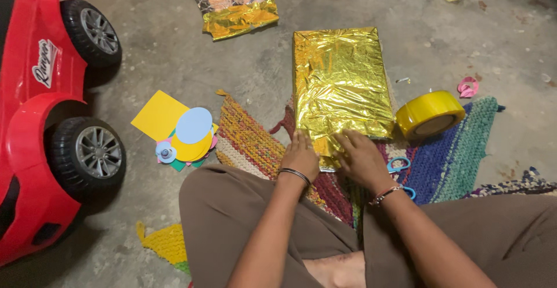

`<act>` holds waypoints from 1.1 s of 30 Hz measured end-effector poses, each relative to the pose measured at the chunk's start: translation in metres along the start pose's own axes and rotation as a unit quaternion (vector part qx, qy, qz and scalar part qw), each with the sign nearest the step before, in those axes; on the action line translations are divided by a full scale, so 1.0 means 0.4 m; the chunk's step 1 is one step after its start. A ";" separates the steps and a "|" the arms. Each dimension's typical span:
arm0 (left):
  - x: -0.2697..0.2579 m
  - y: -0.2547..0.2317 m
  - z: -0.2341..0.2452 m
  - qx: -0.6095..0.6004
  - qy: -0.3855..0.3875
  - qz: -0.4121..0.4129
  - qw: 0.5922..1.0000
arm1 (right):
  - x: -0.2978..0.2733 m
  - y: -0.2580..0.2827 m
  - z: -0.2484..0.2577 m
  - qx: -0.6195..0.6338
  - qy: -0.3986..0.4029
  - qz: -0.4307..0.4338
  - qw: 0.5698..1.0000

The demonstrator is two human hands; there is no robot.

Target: The person sits on the floor wrapping a box with gold foil wrapping paper. They press the paper folds flat, pull yellow tape from a roll, cut pieces of tape with scissors, and stick the tape along the paper seam to secure the wrap.

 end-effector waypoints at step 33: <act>-0.019 -0.305 0.100 0.106 -0.121 -0.228 0.960 | -0.244 -0.456 0.033 0.069 -0.121 -0.489 0.861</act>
Point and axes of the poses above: each hand's wrist, its own x-axis towards the middle knuckle, its own z-axis out of the back of the hand, y = z × x, the point moved 8 cm from there along x, towards the middle knuckle, and after that the axes turned 2 degrees about -y, right-handed, at the moved point
